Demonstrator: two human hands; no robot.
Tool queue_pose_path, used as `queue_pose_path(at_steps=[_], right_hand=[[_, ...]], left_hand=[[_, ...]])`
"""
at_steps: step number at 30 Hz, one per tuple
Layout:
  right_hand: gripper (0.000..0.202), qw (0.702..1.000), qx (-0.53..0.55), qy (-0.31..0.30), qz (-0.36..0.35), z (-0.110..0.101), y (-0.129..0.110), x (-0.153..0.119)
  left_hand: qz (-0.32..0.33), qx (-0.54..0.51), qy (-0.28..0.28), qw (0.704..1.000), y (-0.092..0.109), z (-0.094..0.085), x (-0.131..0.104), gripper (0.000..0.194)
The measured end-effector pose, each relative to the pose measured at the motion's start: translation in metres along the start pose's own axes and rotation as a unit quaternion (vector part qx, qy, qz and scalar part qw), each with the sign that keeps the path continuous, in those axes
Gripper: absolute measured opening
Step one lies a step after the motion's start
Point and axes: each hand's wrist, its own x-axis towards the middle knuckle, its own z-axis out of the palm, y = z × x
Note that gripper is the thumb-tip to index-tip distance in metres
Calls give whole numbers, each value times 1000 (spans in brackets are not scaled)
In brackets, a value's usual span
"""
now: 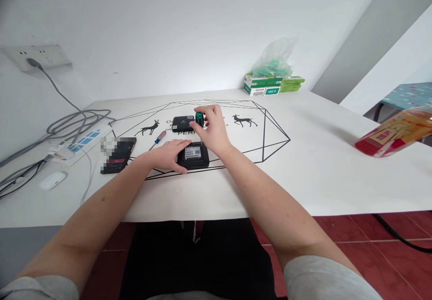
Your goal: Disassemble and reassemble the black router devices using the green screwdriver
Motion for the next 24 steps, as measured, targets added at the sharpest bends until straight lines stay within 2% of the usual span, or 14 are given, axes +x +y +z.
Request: queue_pose_path(at_steps=[5, 11, 20, 24], right_hand=[[45, 1000, 19, 14, 11, 2, 1, -1], [30, 1000, 17, 5, -7, 0, -1, 0], [49, 1000, -15, 18, -13, 1, 2, -1], [49, 1000, -9, 22, -5, 0, 2, -1]], left_hand=[[1, -1, 2, 1000, -2, 2, 2, 129], [6, 1, 8, 1000, -4, 3, 2, 128], [1, 0, 2, 1000, -1, 0, 1, 127], [-2, 3, -2, 1000, 1, -1, 0, 128]])
